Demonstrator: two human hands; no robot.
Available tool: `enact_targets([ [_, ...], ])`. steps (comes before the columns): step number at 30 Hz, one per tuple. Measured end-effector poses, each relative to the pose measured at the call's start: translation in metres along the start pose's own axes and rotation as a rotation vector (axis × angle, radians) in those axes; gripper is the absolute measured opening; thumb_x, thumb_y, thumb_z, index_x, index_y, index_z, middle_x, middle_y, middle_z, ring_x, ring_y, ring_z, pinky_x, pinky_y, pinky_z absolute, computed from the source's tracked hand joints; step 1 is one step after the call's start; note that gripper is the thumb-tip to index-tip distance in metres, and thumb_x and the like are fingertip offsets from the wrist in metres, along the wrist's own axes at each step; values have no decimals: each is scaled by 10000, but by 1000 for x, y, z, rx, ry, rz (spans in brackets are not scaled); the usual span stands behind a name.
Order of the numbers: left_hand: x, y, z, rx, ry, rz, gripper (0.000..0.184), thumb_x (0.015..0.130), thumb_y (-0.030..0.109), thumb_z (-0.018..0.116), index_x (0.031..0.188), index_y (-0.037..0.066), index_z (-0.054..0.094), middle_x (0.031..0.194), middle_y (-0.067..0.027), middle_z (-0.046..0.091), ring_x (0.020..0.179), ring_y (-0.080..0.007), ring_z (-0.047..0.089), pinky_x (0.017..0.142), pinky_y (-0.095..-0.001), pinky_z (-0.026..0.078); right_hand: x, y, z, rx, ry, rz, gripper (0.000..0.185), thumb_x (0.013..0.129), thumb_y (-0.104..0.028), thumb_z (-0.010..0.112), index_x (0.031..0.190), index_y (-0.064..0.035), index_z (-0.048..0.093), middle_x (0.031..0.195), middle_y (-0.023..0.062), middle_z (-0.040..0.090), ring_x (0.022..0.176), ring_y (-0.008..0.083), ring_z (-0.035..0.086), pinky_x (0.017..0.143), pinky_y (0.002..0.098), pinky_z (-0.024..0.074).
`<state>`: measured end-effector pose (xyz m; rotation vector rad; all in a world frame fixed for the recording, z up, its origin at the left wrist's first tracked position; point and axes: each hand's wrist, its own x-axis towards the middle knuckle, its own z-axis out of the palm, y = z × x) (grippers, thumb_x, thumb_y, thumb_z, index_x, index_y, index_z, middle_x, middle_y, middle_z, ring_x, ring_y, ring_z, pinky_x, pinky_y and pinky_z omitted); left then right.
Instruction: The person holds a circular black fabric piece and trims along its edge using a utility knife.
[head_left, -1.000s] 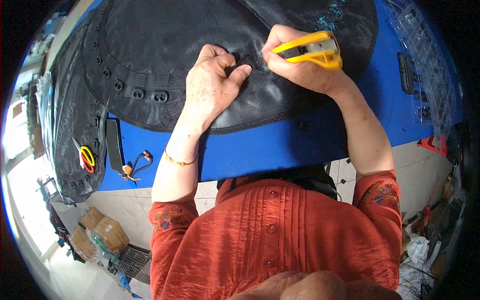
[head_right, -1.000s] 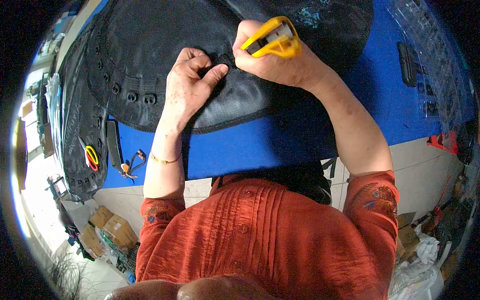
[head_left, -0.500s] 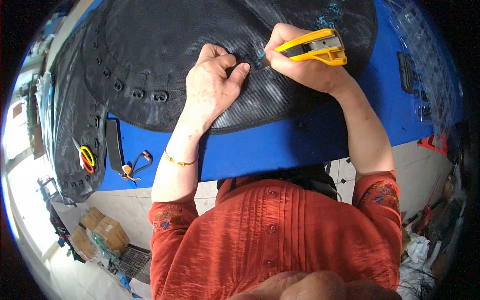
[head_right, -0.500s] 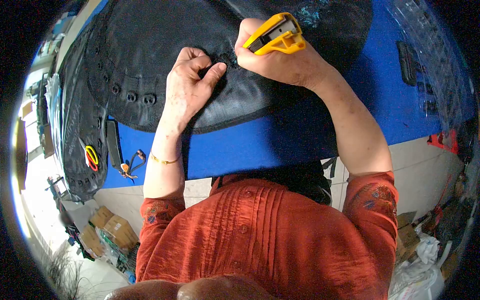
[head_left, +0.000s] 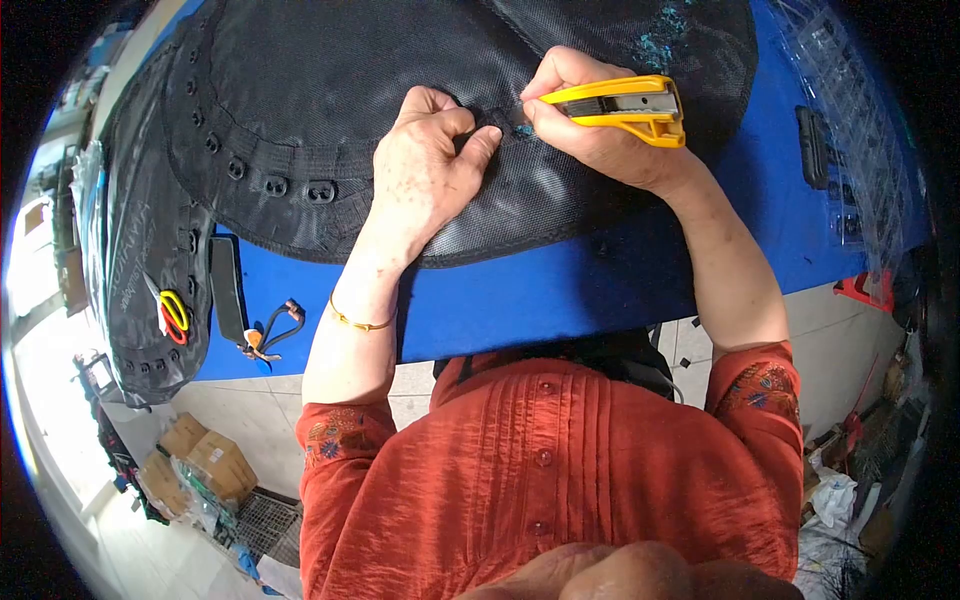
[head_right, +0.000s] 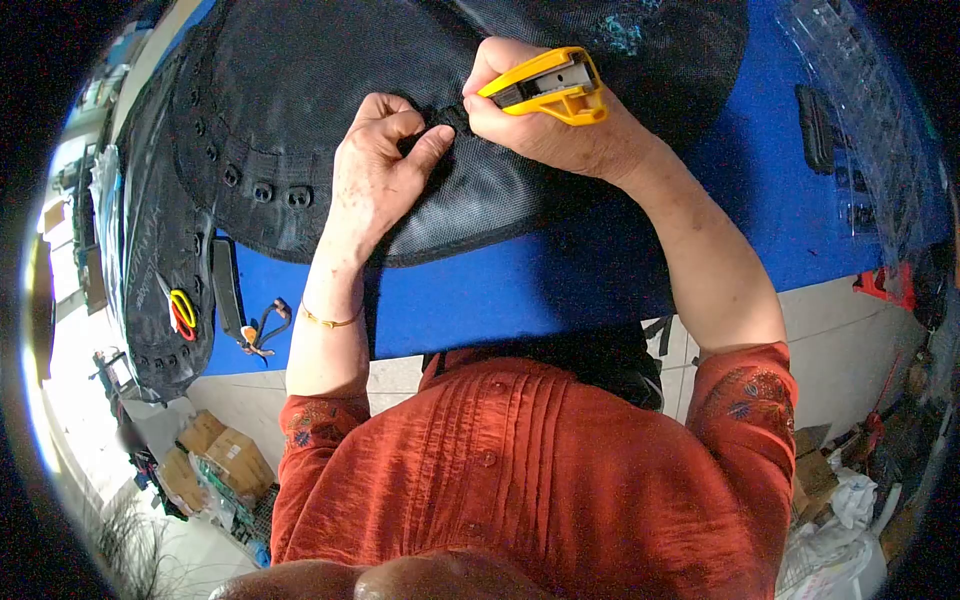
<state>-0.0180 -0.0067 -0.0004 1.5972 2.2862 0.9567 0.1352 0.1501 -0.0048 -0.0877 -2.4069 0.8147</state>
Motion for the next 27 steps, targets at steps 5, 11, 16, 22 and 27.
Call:
enact_targets([
  [5, 0, 0, 0, 2, 0, -5, 198, 818, 205, 791, 814, 18, 726, 925, -114, 640, 767, -277, 665, 682, -372, 550, 0, 0, 0, 30, -21, 43, 136, 877, -118, 671, 917, -43, 564, 887, 83, 581, 820, 248, 642, 759, 337, 528],
  [11, 0, 0, 0, -2, 0, -11, 200, 815, 206, 793, 810, 18, 723, 926, -115, 642, 766, -279, 669, 686, -372, 552, 0, -4, 1, 76, 2, 81, 133, 876, -114, 668, 912, -42, 563, 871, 80, 583, 815, 253, 646, 752, 335, 529],
  [16, -1, -2, 0, 6, 7, -2, 196, 814, 200, 791, 809, 17, 722, 927, -116, 643, 767, -279, 671, 685, -373, 552, 1, -3, -3, 153, -57, 139, 140, 876, -119, 673, 902, -48, 555, 849, 81, 588, 799, 255, 647, 742, 329, 526],
  [22, 0, -1, -1, -11, -12, -33, 196, 810, 201, 795, 813, 19, 723, 931, -113, 645, 787, -282, 670, 713, -375, 550, 0, -4, -7, 22, -81, 66, 114, 868, -114, 691, 898, -81, 587, 802, 57, 632, 753, 206, 656, 696, 318, 515],
  [27, 0, -2, -1, -4, -11, -25, 201, 809, 202, 798, 819, 16, 722, 939, -114, 648, 790, -282, 670, 721, -374, 550, -2, 10, -4, -157, -11, -85, 104, 849, -130, 682, 883, -107, 586, 870, 59, 582, 829, 234, 642, 731, 344, 515],
])
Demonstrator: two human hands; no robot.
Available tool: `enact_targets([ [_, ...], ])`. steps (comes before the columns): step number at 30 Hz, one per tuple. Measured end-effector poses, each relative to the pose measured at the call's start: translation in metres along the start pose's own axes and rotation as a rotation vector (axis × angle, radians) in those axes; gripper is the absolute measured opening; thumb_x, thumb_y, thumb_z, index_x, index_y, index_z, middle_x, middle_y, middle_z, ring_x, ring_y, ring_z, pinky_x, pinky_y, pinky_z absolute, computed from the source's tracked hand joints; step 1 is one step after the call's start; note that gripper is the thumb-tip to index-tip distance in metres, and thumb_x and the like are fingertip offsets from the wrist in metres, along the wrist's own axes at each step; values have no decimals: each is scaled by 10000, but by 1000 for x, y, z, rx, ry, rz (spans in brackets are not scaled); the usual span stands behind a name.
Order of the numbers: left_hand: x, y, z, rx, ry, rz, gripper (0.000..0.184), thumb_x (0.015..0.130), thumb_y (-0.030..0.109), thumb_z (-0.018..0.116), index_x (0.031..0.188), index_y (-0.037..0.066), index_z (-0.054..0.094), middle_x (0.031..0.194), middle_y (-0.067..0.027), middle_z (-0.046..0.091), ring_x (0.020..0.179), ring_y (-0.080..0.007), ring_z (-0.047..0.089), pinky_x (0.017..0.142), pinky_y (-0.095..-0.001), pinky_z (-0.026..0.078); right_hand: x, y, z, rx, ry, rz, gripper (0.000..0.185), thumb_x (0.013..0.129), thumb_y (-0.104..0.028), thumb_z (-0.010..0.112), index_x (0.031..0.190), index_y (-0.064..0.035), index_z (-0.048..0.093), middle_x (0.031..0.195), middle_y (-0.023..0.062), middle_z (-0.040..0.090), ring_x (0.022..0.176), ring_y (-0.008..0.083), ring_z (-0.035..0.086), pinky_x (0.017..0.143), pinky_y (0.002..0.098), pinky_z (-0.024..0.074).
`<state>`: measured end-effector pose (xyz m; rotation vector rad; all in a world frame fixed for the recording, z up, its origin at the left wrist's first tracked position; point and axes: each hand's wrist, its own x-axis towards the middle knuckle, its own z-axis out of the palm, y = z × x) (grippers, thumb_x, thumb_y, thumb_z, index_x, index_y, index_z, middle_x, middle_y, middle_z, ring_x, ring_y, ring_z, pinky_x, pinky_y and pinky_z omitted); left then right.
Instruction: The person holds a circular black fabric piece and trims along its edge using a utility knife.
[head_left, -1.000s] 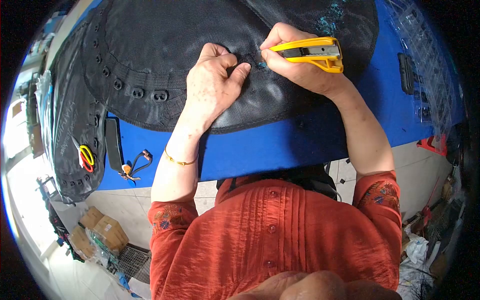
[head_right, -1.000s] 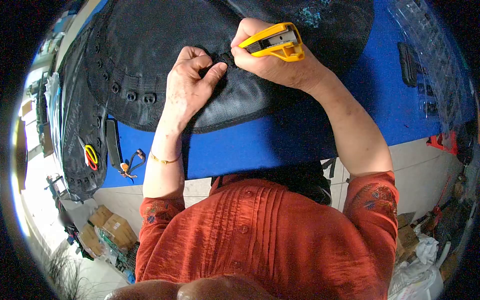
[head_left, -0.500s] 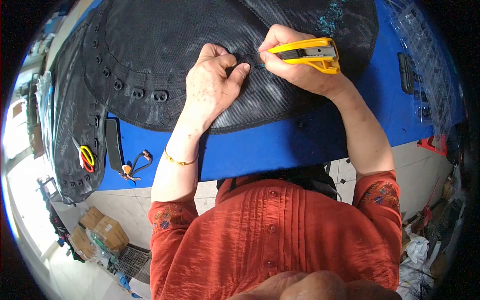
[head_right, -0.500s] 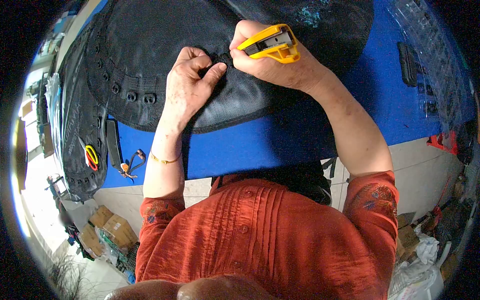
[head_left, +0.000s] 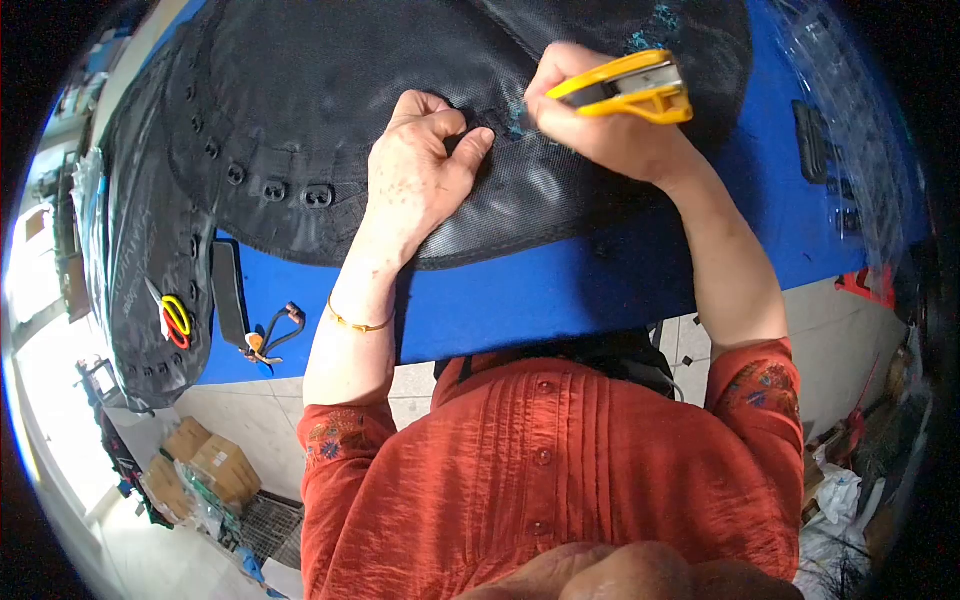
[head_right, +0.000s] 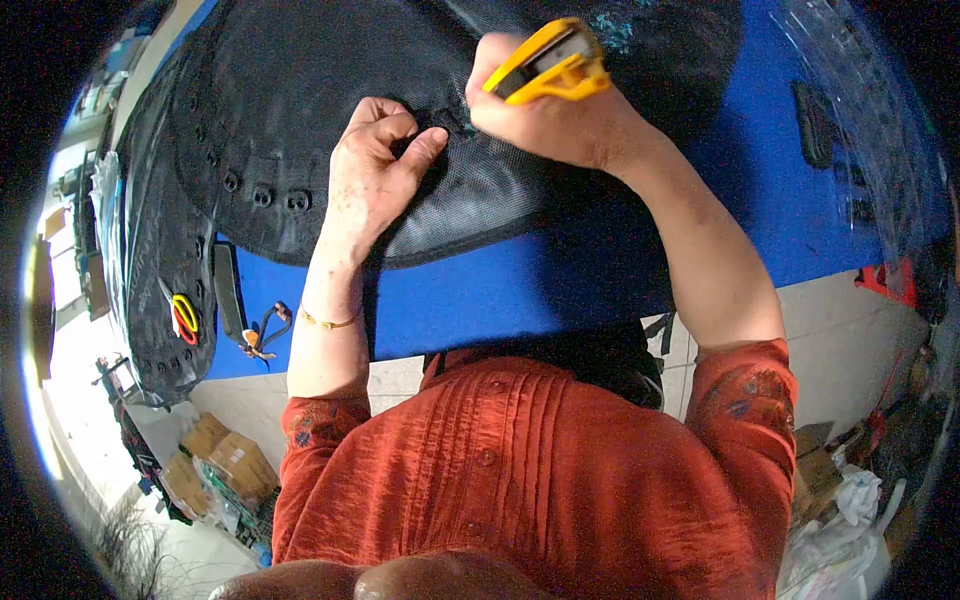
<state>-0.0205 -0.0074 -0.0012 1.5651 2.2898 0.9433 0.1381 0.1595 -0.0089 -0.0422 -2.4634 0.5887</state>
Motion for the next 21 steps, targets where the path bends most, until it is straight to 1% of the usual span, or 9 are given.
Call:
enact_targets([
  [1, 0, -1, 0, -7, 5, 5, 203, 809, 203, 800, 822, 16, 722, 942, -115, 649, 788, -282, 670, 720, -372, 550, 3, 9, -6, -128, -27, -31, 95, 851, -133, 688, 892, -123, 603, 898, 47, 584, 848, 217, 635, 745, 322, 513],
  [2, 0, -1, 1, -7, 7, 6, 203, 809, 203, 800, 822, 16, 722, 942, -115, 649, 788, -282, 670, 720, -372, 550, 5, -4, -11, 134, 22, 202, 91, 846, -136, 686, 885, -119, 606, 895, 55, 573, 865, 204, 630, 763, 305, 509],
  [3, 0, -1, 1, -8, 5, 4, 208, 809, 204, 801, 827, 12, 721, 948, -116, 650, 789, -282, 671, 719, -371, 550, 2, 11, -6, 262, 122, 151, 103, 977, -153, 622, 964, -52, 637, 861, -1, 601, 610, 39, 551, 555, 196, 464],
  [4, -1, 0, 1, -8, 3, 1, 213, 809, 205, 802, 831, 9, 721, 953, -117, 652, 790, -283, 672, 718, -371, 551, 2, 9, -15, 479, 95, 405, 157, 999, -203, 616, 1057, -58, 630, 892, 29, 647, 652, 64, 606, 601, 207, 501],
  [6, 0, 1, 0, -13, 0, -10, 218, 812, 206, 801, 835, 5, 720, 957, -117, 652, 792, -283, 673, 717, -372, 551, 11, 5, -19, 604, 211, 535, 154, 978, -209, 650, 997, -71, 586, 799, 6, 641, 647, 77, 592, 597, 246, 494],
  [7, 0, 2, -1, -20, -7, -22, 222, 814, 207, 800, 838, 1, 719, 961, -117, 653, 794, -284, 675, 716, -372, 552, 12, 6, -20, 538, 253, 571, 140, 970, -200, 663, 972, -80, 591, 793, 5, 633, 642, 65, 587, 592, 227, 481],
  [12, 0, 0, 2, 2, 8, -6, 235, 819, 212, 800, 842, -5, 715, 970, -114, 654, 800, -282, 678, 733, -371, 551, 14, 20, -24, 533, 332, 627, 156, 961, -205, 691, 956, -83, 593, 787, 3, 630, 639, 57, 583, 586, 221, 471],
  [18, -1, -2, 1, 4, 13, -2, 258, 818, 225, 805, 841, -13, 708, 983, -113, 653, 808, -281, 677, 749, -366, 547, 4, 43, -24, 809, 435, 600, 216, 1006, -213, 634, 1112, -45, 549, 854, 52, 646, 678, 90, 614, 624, 233, 511],
  [21, -1, 0, 0, 2, 14, -6, 270, 818, 233, 807, 833, -15, 702, 982, -110, 651, 805, -282, 674, 752, -365, 544, 6, 44, -24, 848, 531, 685, 218, 1011, -221, 623, 1112, -43, 549, 852, 63, 651, 627, 95, 604, 577, 226, 505],
])
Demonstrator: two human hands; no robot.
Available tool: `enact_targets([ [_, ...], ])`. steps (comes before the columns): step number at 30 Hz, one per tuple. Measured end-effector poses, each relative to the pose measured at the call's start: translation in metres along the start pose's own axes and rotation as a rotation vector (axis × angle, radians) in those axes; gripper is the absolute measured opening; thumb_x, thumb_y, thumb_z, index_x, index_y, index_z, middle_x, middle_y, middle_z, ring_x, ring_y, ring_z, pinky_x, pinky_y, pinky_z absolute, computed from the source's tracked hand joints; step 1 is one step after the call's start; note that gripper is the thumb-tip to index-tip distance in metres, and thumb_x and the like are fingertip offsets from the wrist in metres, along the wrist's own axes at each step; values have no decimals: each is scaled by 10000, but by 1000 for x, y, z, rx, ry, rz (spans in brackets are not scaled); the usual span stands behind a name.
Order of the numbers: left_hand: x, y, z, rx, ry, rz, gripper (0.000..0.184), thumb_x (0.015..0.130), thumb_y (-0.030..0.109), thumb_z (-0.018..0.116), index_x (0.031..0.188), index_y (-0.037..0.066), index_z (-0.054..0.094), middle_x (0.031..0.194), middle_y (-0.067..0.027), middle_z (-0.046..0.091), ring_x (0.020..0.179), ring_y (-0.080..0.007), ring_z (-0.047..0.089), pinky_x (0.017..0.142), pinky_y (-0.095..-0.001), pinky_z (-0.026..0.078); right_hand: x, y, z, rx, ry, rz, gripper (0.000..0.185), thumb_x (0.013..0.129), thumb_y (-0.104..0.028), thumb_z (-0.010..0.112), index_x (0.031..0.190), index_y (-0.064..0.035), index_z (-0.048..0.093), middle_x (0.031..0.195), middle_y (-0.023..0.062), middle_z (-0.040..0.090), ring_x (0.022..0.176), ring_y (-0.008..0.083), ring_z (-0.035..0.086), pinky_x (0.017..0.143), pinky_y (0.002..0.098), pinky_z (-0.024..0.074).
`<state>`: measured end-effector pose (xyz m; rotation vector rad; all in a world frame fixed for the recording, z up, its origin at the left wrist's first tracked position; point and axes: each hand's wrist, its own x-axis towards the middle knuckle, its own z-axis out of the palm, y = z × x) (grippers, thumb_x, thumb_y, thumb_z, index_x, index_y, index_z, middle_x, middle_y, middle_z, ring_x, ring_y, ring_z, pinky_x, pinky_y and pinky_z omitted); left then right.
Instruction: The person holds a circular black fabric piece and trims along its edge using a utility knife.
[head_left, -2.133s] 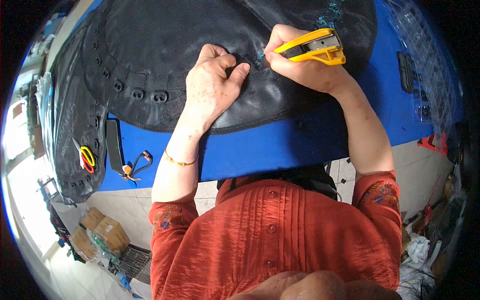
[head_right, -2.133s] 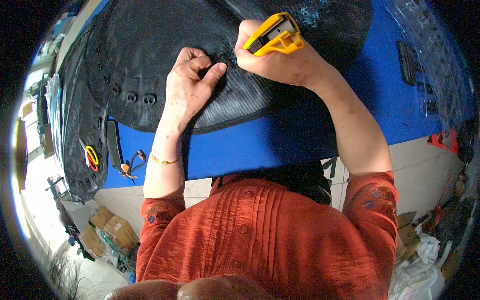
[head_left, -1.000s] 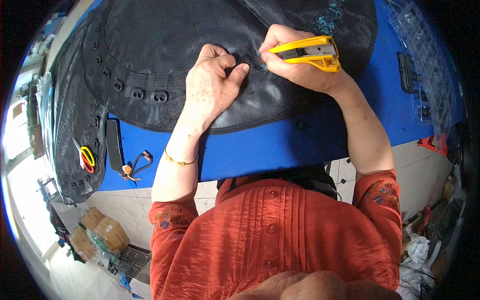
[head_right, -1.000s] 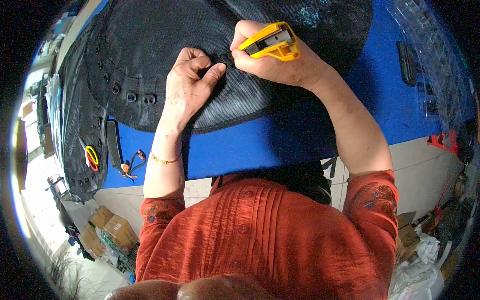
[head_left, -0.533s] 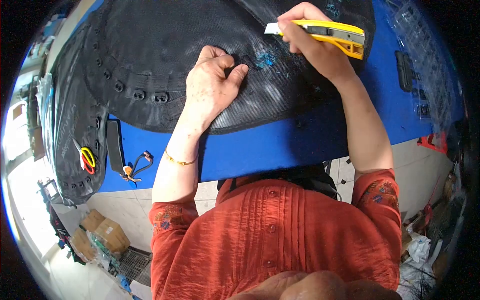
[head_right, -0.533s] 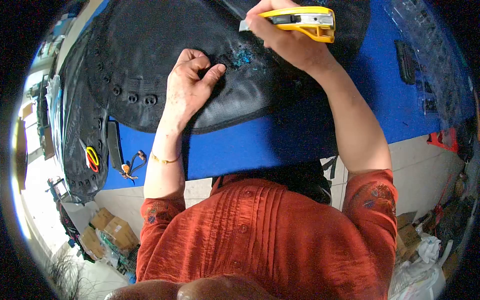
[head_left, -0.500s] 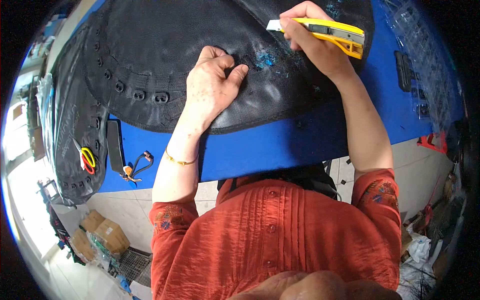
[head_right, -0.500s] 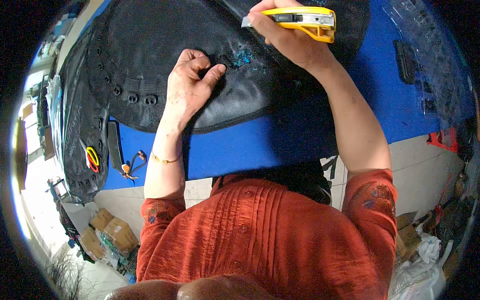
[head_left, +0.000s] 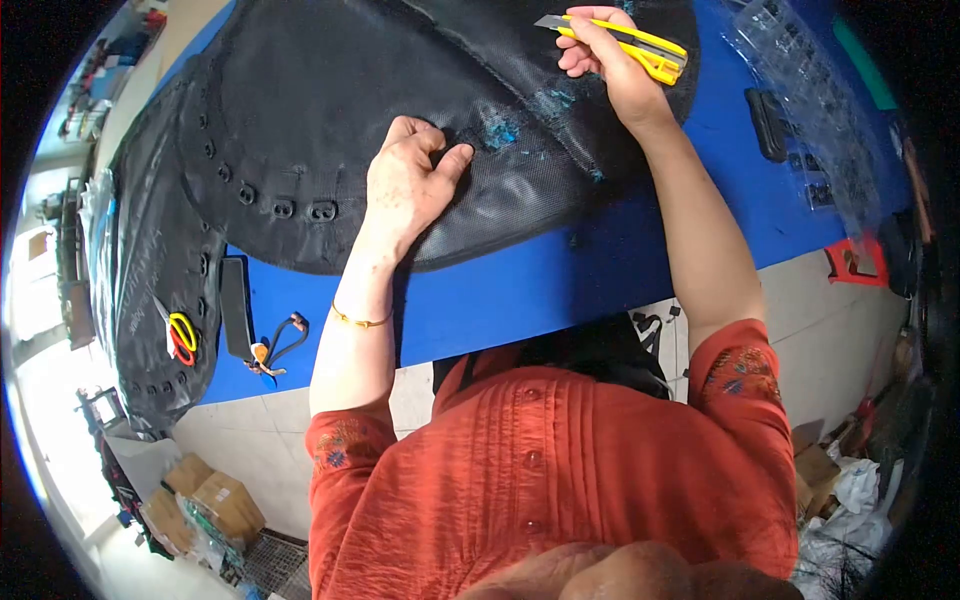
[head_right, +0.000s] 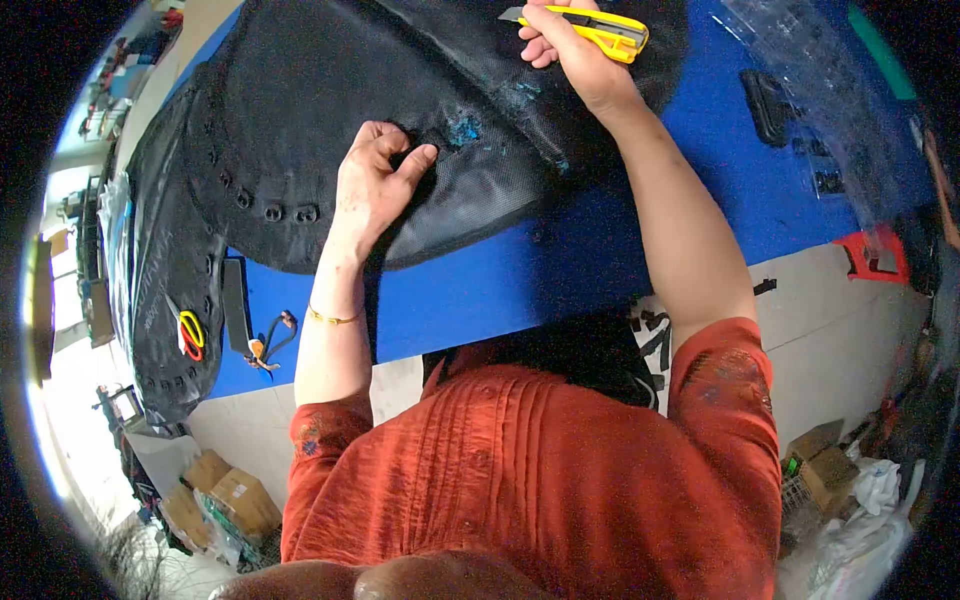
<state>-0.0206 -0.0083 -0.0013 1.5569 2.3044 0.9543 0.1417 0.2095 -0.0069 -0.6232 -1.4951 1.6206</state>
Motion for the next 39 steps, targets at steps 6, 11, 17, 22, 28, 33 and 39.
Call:
enact_targets([
  [6, 0, 1, 0, 30, 12, 5, 278, 819, 235, 807, 819, -15, 685, 970, -108, 647, 804, -288, 670, 759, -371, 540, 11, 27, -24, 28, -43, -25, 329, 1013, -307, 615, 1213, -52, 554, 976, 104, 705, 741, 113, 688, 680, 245, 552],
  [11, -1, -4, 3, 45, 37, 60, 276, 822, 229, 803, 809, -12, 670, 963, -115, 644, 807, -298, 666, 757, -378, 540, 7, 12, -18, 68, 34, -49, 346, 1005, -311, 625, 1209, -41, 555, 957, 113, 699, 718, 127, 683, 655, 252, 549],
  [17, -5, -2, 4, 5, 85, 66, 269, 825, 216, 801, 799, -7, 652, 967, -120, 643, 785, -308, 664, 733, -381, 541, 21, -13, -51, 219, 370, -256, 320, 1006, -305, 607, 1169, -34, 556, 933, 137, 702, 697, 167, 685, 651, 290, 560],
  [22, -5, -2, 5, 8, 86, 78, 272, 838, 224, 785, 802, -9, 649, 971, -125, 636, 773, -310, 657, 720, -385, 537, 30, -20, -78, 299, 512, -297, 364, 967, -341, 647, 1138, -47, 518, 871, 142, 680, 622, 176, 657, 565, 301, 542],
  [28, -5, -1, 4, -10, 85, 69, 295, 841, 238, 779, 783, -12, 634, 977, -136, 631, 786, -323, 655, 722, -393, 532, 32, -26, -90, 333, 621, -300, 367, 976, -351, 635, 1146, -54, 502, 880, 136, 672, 613, 178, 651, 546, 293, 533],
  [33, -6, 0, 3, -32, 57, 20, 299, 843, 234, 780, 782, -12, 621, 998, -141, 634, 822, -338, 658, 738, -398, 535, 28, -26, -85, 318, 598, -244, 273, 1015, -327, 594, 1097, -71, 545, 894, 116, 681, 656, 153, 661, 588, 277, 533],
  [39, -6, -1, 4, -49, 63, 27, 283, 841, 216, 784, 792, -11, 621, 993, -137, 630, 810, -333, 659, 738, -393, 535, 26, -26, -81, 312, 570, -195, 280, 1015, -338, 601, 1093, -74, 548, 884, 106, 682, 656, 147, 658, 584, 275, 526],
])
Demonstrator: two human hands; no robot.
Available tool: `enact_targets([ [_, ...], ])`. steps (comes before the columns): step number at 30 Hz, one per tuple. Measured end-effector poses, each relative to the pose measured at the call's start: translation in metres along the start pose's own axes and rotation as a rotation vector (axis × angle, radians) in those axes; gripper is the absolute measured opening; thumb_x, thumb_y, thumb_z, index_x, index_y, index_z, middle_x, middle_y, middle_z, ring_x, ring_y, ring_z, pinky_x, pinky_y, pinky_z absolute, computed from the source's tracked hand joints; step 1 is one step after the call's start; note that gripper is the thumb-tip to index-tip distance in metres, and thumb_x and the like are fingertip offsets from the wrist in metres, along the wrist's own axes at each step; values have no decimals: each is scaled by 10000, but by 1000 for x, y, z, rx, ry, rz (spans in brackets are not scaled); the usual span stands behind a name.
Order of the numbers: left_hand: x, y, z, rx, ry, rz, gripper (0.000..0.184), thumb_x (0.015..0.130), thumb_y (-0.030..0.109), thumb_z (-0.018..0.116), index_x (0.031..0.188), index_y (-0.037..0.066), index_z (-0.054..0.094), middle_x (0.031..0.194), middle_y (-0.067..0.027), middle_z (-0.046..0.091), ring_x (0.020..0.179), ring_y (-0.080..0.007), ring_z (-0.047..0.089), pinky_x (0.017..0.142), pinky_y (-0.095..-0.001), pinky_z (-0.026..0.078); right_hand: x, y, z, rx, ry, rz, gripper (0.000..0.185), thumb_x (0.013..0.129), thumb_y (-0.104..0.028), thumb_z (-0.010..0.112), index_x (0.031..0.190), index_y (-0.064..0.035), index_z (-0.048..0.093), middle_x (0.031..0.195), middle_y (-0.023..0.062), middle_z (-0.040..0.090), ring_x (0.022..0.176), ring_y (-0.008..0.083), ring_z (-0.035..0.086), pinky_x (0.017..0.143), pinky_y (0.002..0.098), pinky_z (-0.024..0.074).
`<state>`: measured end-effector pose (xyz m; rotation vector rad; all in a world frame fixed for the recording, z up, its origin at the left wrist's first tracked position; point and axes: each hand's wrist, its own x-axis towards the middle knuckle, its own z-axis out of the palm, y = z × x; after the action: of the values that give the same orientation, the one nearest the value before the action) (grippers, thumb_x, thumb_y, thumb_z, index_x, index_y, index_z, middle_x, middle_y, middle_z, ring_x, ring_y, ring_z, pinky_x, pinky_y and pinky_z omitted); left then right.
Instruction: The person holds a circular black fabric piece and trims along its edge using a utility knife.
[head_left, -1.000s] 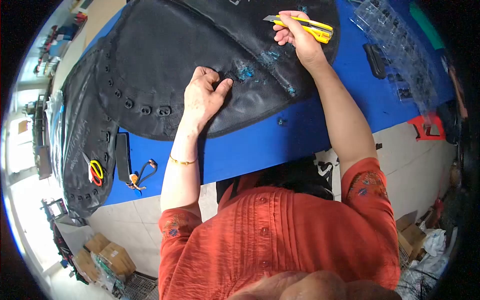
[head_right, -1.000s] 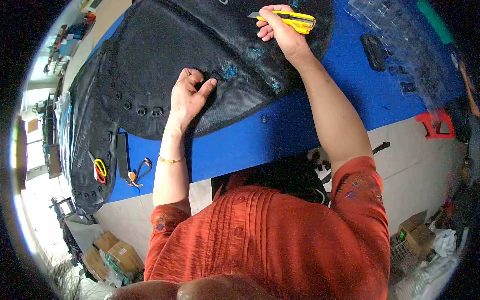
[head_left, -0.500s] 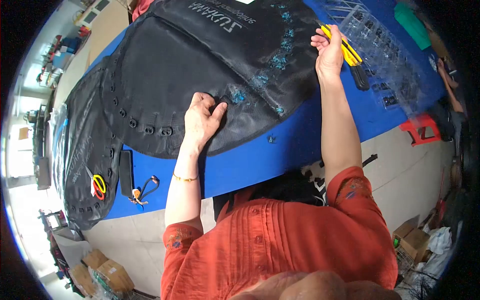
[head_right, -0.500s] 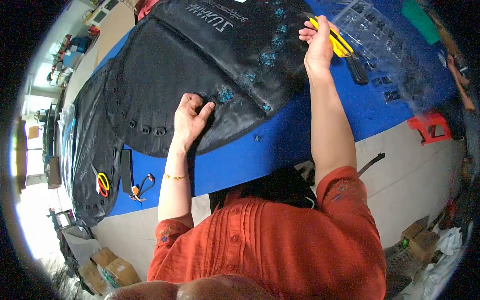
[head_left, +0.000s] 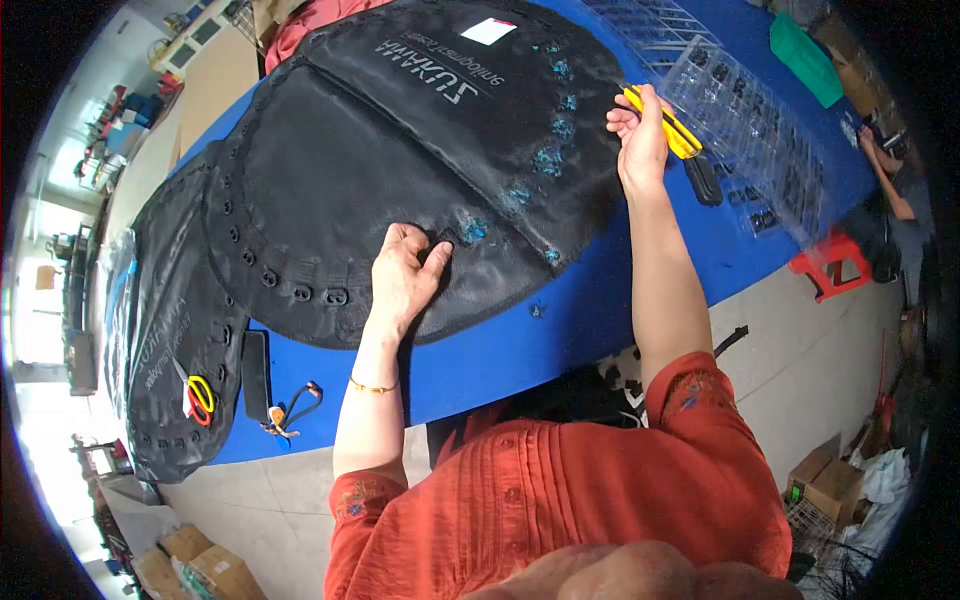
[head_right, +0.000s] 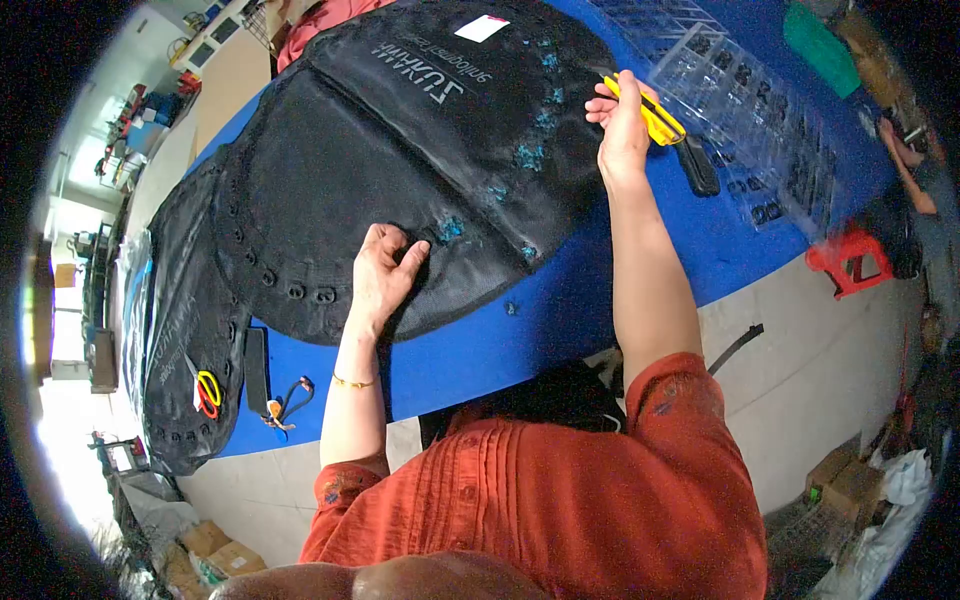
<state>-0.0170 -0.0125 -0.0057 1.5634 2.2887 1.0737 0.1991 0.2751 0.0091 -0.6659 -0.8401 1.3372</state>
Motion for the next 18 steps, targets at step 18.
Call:
enact_targets([
  [18, 0, 0, 0, -16, 14, 49, 279, 852, 207, 780, 810, -24, 630, 943, -142, 614, 780, -293, 622, 718, -359, 505, -6, 4, 5, 13, -88, 71, 318, 970, -375, 655, 1097, -101, 555, 879, 95, 688, 624, 130, 644, 551, 263, 510],
])
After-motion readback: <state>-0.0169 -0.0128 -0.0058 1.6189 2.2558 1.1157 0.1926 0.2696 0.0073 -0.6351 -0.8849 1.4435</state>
